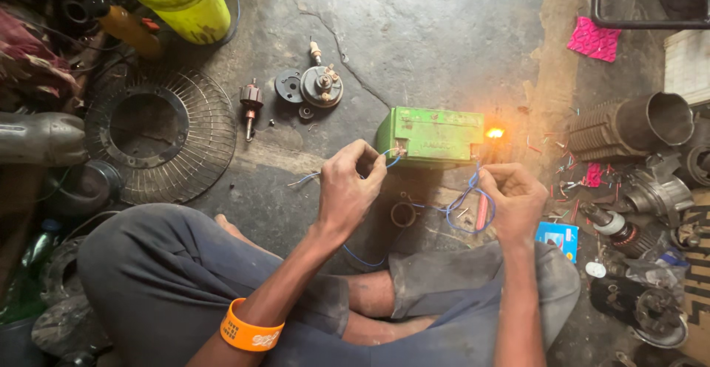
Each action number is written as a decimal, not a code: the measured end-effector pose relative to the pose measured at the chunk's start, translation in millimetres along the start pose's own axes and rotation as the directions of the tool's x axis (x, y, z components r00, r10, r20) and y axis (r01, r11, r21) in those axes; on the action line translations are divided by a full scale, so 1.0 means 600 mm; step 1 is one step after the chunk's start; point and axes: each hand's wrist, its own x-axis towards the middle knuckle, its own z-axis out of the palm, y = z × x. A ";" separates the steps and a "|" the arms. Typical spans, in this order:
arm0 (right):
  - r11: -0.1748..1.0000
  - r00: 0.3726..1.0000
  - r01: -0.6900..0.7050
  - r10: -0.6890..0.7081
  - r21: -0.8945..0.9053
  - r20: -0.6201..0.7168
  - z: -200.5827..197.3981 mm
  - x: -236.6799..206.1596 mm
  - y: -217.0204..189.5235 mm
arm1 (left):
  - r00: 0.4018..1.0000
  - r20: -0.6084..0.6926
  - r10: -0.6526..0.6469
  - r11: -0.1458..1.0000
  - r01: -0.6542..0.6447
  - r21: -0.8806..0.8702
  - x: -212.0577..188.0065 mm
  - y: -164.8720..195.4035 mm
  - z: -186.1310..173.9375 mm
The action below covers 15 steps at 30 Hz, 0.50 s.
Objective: The person sits on the floor and works on small electrical components, including a cylindrical part and a white plastic connector. They use pliers to strip and adjust wires, connect them to a green battery, and test the connection by creating a spark.
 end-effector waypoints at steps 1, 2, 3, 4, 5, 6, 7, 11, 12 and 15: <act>1.000 1.000 0.002 -0.002 -0.012 0.001 0.000 -0.001 -0.002 | 1.000 -0.002 0.003 1.000 -0.003 0.001 0.000 0.000 0.000; 1.000 1.000 0.003 -0.003 -0.025 0.002 0.000 0.000 -0.004 | 1.000 -0.004 0.010 1.000 -0.010 0.002 0.001 0.001 0.000; 1.000 1.000 -0.011 0.011 -0.006 0.009 0.000 -0.001 -0.004 | 1.000 -0.006 0.016 1.000 -0.016 0.002 0.001 0.001 0.000; 1.000 1.000 -0.022 0.022 0.013 0.014 0.000 -0.001 -0.004 | 1.000 -0.007 0.025 1.000 -0.025 0.002 0.002 0.001 0.001; 0.999 0.999 -0.031 0.030 0.034 0.019 -0.001 0.000 -0.002 | 1.000 -0.006 0.012 1.000 -0.012 -0.002 0.003 0.002 0.001; 0.999 1.000 -0.023 0.022 0.040 0.019 -0.002 0.002 -0.001 | 1.000 -0.005 -0.001 1.000 0.001 -0.006 0.003 0.003 0.001; 0.999 1.000 -0.016 0.015 0.046 0.019 -0.003 0.003 0.001 | 1.000 -0.003 -0.015 1.000 0.015 -0.011 0.003 0.003 0.002; 0.998 0.998 -0.035 0.037 0.057 -0.043 -0.008 0.012 0.006 | 1.000 0.003 0.004 1.000 -0.004 -0.007 0.003 0.004 0.001; 0.998 0.999 -0.028 0.031 0.056 -0.041 -0.008 0.014 0.006 | 1.000 0.005 -0.006 1.000 0.006 -0.007 0.004 0.004 0.001; 0.999 0.999 -0.038 0.039 0.039 -0.013 -0.005 0.011 0.003 | 1.000 0.000 0.006 1.000 -0.006 0.000 0.003 0.004 0.002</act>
